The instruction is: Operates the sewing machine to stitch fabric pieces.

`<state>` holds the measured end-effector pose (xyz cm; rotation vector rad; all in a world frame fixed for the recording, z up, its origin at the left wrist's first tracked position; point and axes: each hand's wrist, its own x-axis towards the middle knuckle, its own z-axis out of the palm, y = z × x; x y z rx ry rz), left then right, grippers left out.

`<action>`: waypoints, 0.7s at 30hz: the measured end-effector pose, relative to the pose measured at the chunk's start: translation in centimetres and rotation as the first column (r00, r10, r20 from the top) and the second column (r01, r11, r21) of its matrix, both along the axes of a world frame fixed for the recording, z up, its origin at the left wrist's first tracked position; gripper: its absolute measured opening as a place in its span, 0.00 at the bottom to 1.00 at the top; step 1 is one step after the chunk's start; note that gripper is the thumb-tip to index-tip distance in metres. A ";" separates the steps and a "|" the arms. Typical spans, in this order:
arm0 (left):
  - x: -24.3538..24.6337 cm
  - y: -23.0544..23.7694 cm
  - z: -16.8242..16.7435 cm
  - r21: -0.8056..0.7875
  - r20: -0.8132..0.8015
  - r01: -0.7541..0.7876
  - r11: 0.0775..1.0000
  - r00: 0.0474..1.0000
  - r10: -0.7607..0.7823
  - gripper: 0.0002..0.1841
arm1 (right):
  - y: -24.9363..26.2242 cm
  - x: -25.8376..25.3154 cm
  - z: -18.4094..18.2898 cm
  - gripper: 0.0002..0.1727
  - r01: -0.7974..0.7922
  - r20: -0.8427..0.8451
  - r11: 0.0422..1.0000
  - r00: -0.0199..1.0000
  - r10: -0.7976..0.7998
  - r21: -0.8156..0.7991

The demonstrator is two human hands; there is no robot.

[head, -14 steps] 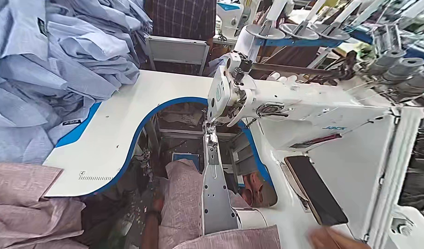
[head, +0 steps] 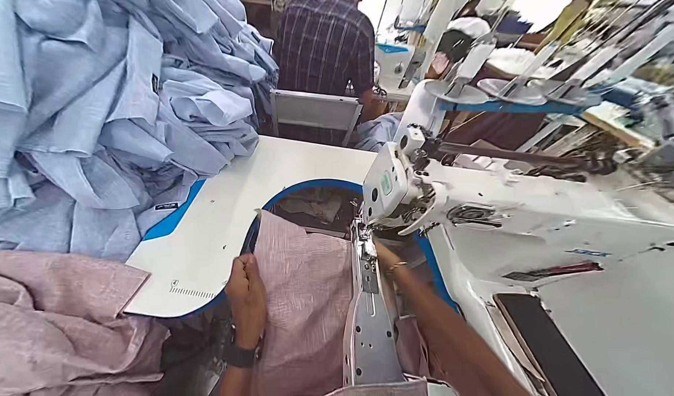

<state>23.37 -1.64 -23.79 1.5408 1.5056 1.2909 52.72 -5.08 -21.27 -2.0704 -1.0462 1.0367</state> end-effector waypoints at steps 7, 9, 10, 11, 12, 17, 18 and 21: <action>-1.7 -6.8 -8.6 -0.725 0.076 0.486 0.488 0.761 -0.644 0.15 | -11.8 3.5 -1.0 0.16 -0.227 0.294 0.736 0.812 0.504 -0.638; 1.2 -5.9 -5.1 -0.515 0.288 0.633 0.578 0.763 -0.578 0.13 | -11.7 0.5 2.0 0.15 -0.137 0.423 0.976 0.884 0.199 -0.171; 2.9 -5.2 -2.1 -0.400 0.444 0.715 0.573 0.698 -0.561 0.14 | -11.4 -1.5 2.6 0.17 -0.136 0.425 0.983 0.903 0.071 0.125; 4.1 -5.0 0.8 -0.308 0.602 0.824 0.476 0.556 -0.574 0.18 | -11.5 -3.5 2.8 0.20 -0.188 0.421 0.922 0.906 0.031 0.338; 4.7 -5.0 2.9 -0.232 0.718 0.920 0.315 0.381 -0.582 0.24 | -12.1 -5.2 2.4 0.21 -0.279 0.450 0.834 0.892 0.041 0.477; 8.2 -3.4 2.7 -0.160 0.390 0.853 0.497 0.517 -0.762 0.22 | -13.5 -4.9 -0.5 0.07 -0.643 0.725 0.514 0.686 0.058 0.568; 9.8 -2.3 1.7 -0.121 0.143 0.725 0.678 0.689 -0.711 0.17 | -13.5 -4.9 -0.6 0.07 -0.638 0.728 0.512 0.684 0.036 0.574; 14.2 -2.5 0.4 -0.042 -0.173 0.569 0.821 0.806 -0.567 0.22 | -13.3 -4.4 0.6 0.15 -0.457 0.710 0.744 0.703 -0.034 0.487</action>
